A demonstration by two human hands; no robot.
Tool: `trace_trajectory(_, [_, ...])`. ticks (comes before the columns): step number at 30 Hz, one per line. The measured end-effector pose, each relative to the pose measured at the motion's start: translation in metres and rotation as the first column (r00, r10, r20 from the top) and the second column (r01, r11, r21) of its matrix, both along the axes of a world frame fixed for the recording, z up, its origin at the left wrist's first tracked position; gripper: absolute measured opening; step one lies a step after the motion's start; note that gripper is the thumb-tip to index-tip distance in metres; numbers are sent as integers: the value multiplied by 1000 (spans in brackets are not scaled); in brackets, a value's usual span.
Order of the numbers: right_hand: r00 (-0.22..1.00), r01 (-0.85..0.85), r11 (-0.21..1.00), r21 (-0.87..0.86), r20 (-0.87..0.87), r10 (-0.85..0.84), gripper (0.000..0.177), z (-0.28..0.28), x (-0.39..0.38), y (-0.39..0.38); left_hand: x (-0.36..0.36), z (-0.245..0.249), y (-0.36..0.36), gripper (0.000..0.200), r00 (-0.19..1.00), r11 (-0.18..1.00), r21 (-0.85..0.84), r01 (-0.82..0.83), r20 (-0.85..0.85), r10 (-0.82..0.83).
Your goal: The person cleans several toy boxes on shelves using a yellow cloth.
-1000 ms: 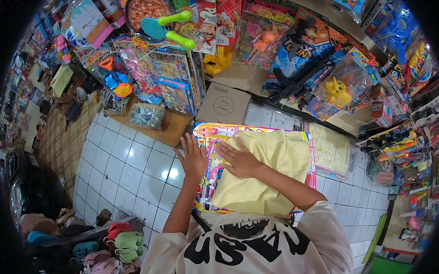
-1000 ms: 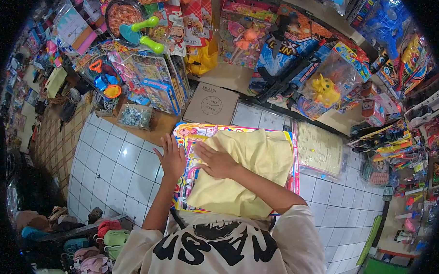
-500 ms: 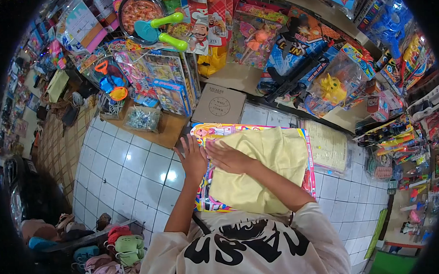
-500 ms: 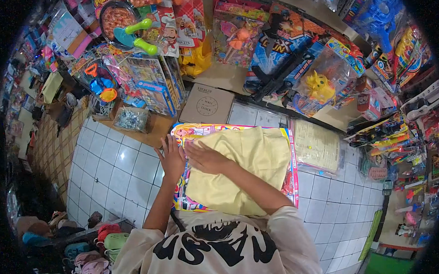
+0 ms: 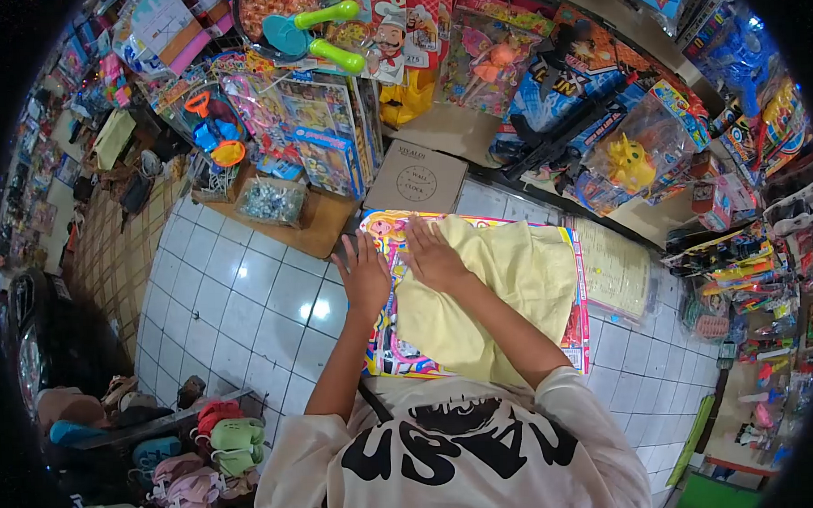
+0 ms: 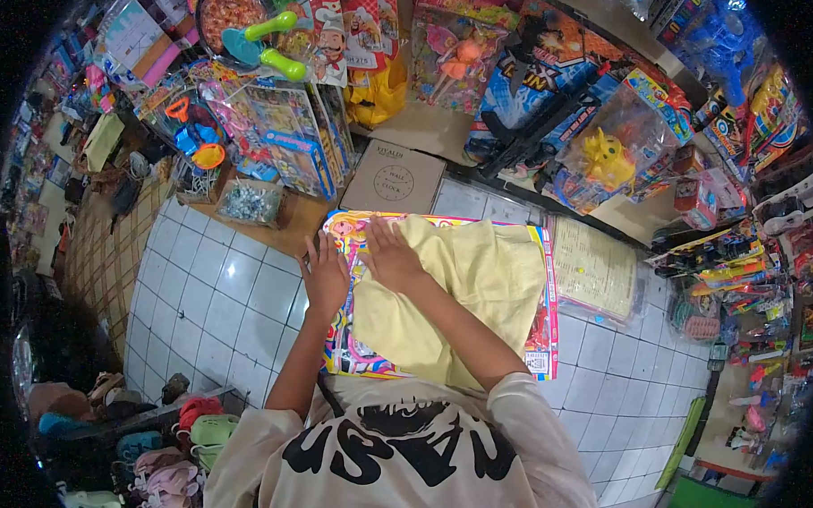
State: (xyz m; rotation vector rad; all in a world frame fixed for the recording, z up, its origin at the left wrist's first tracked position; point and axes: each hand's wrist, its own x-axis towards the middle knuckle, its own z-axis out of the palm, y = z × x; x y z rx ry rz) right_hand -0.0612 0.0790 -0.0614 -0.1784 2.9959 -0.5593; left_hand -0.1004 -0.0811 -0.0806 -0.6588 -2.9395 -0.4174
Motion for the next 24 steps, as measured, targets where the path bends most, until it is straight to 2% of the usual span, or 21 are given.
trace_trajectory(2, [991, -128, 989, -81, 16, 129, 59, 4, 10, -10, -1, 3, -2, 50, 1000, 1000, -21, -7, 23, 7])
trace_trajectory(5, [920, -390, 903, -184, -130, 371, 58, 22, 41, -15, 1, 2, -7, 50, 999, 1000, -18, -4, 36, 5])
trace_trajectory(6, [904, -413, 876, -249, 7, 428, 58, 32, 49, -10, 2, 4, -8, 50, 998, 1000, -16, -3, 55, 4])
trace_trajectory(9, [884, -389, 853, -349, 120, 452, 57, 46, 76, 15, 3, 6, -9, 50, 996, 999, 36, 31, 83, -34])
trace_trajectory(12, [898, -356, 909, -219, 190, 397, 58, 61, 83, 44, 2, 4, -4, 51, 995, 997, 61, 54, 83, -59])
trace_trajectory(15, [972, -235, 971, -36, -32, 234, 59, 38, 77, 48, 1, 2, 2, 51, 997, 999, 17, 49, 51, -50])
trace_trajectory(16, [974, -225, 974, -17, -21, 225, 61, 30, 69, 42, 2, 1, 4, 51, 998, 999, -6, 44, 36, -44])
trace_trajectory(20, [987, -152, 973, -172, 24, 159, 59, 25, 34, 11, 0, 1, 2, 50, 999, 999, -28, 33, 35, -32])
trace_trajectory(23, [995, -88, 854, -512, -79, 55, 57, 36, 23, 11, 0, 6, -4, 50, 997, 1000, -2, 14, 75, -13])
trace_trajectory(24, [977, -53, 835, -548, -200, -69, 49, 40, 27, 11, 0, 5, -7, 50, 997, 1000, 13, 12, 76, -13])
